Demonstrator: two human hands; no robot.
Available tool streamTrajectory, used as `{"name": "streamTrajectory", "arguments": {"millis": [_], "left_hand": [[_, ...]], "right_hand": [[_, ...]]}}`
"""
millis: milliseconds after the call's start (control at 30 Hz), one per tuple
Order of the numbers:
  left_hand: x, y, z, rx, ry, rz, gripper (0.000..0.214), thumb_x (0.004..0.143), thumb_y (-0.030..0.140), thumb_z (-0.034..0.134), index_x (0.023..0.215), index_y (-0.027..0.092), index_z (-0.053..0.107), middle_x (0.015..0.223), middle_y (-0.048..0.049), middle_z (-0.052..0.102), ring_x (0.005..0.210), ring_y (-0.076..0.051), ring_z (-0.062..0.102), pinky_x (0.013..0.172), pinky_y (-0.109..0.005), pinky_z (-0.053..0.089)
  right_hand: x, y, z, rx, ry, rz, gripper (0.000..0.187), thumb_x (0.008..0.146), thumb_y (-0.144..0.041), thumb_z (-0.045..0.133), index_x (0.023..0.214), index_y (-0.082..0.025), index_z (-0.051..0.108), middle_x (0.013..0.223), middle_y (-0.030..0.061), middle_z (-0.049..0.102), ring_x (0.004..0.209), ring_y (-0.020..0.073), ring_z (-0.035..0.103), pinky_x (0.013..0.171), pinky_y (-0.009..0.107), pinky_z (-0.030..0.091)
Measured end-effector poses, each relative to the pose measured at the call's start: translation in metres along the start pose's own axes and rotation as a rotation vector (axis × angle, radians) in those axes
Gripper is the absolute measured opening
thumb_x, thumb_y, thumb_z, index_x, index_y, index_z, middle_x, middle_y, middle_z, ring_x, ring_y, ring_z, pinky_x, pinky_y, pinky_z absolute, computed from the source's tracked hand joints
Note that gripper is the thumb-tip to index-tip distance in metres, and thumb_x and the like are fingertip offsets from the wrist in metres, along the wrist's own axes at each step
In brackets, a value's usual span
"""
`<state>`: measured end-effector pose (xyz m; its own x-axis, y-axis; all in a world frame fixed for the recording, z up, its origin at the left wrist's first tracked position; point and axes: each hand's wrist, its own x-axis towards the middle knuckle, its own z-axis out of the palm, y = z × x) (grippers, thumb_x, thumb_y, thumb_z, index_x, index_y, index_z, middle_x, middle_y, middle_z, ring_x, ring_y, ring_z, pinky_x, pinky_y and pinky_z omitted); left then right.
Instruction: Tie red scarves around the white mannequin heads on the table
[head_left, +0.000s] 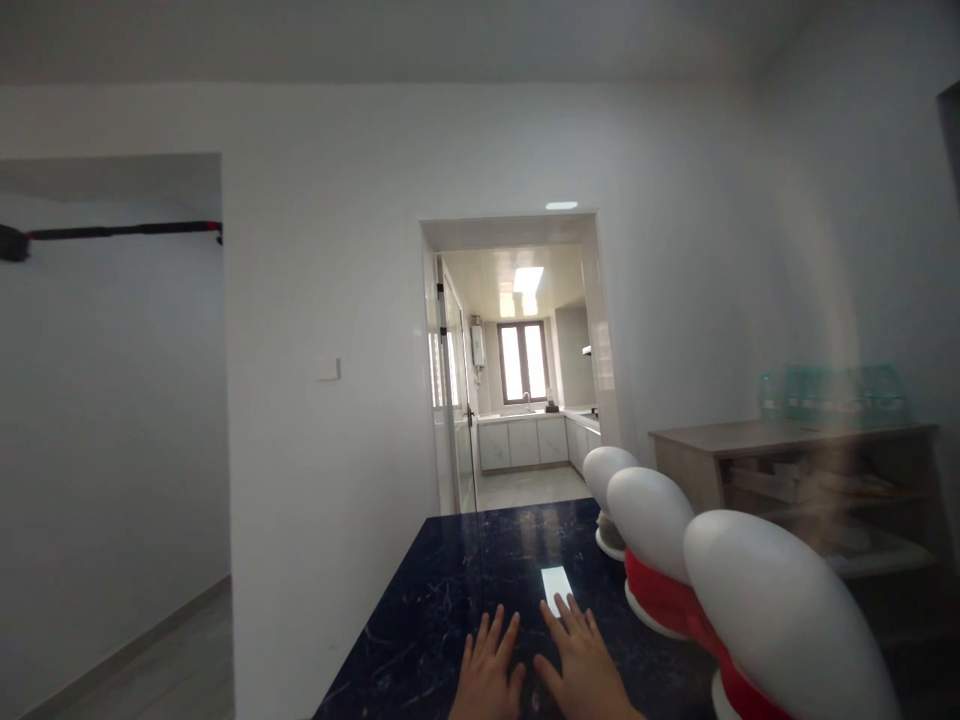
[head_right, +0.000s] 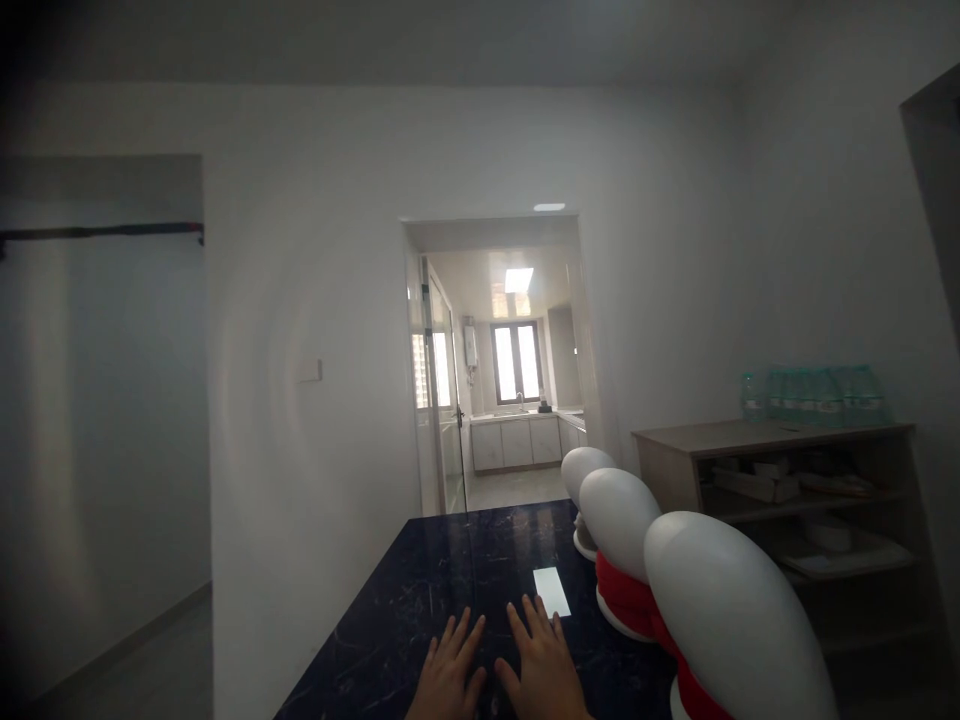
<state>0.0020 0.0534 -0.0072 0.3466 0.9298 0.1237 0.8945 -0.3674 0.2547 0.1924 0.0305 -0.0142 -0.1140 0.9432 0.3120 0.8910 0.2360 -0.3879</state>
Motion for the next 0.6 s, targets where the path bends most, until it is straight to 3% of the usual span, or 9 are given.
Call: {"name": "streamTrajectory", "arguments": {"millis": [100, 233, 367, 600], "left_hand": [[0.001, 0.000, 0.000, 0.015, -0.123, -0.007, 0.072, 0.092, 0.036, 0.048, 0.162, 0.026, 0.038, 0.174, -0.0071, 0.024, 0.162, -0.034, 0.020, 0.131, -0.058, 0.018], [0.001, 0.001, -0.001, 0.029, -0.019, -0.017, 0.072, 0.093, 0.032, 0.044, 0.164, 0.026, 0.034, 0.175, -0.0051, 0.019, 0.163, -0.032, 0.016, 0.132, -0.057, 0.015], [0.000, 0.005, -0.004, 0.033, -0.176, -0.016, 0.070, 0.091, 0.037, 0.048, 0.160, 0.025, 0.044, 0.171, -0.0076, 0.032, 0.160, -0.034, 0.027, 0.130, -0.060, 0.021], [0.002, 0.000, 0.002, 0.079, -0.112, -0.001, 0.064, 0.092, 0.038, 0.046, 0.155, 0.028, 0.051, 0.168, -0.0056, 0.039, 0.158, -0.031, 0.034, 0.129, -0.055, 0.026]], "right_hand": [[-0.001, -0.003, -0.003, -0.010, -0.081, 0.011, 0.068, 0.092, -0.044, 0.057, 0.156, -0.023, 0.050, 0.169, 0.0138, 0.039, 0.160, 0.0360, 0.028, 0.129, 0.057, 0.022], [-0.001, -0.001, 0.001, 0.013, 0.023, 0.020, 0.072, 0.091, -0.040, 0.057, 0.160, -0.025, 0.043, 0.172, 0.0104, 0.031, 0.162, 0.0333, 0.022, 0.131, 0.055, 0.020], [0.003, 0.008, 0.013, 0.006, -0.091, 0.029, 0.064, 0.089, -0.038, 0.059, 0.152, -0.022, 0.057, 0.166, 0.0159, 0.044, 0.157, 0.0377, 0.034, 0.128, 0.055, 0.024], [0.004, 0.016, 0.023, 0.048, -0.055, 0.037, 0.064, 0.089, -0.046, 0.062, 0.148, -0.023, 0.060, 0.164, 0.0168, 0.047, 0.156, 0.0394, 0.035, 0.128, 0.057, 0.024]]}}
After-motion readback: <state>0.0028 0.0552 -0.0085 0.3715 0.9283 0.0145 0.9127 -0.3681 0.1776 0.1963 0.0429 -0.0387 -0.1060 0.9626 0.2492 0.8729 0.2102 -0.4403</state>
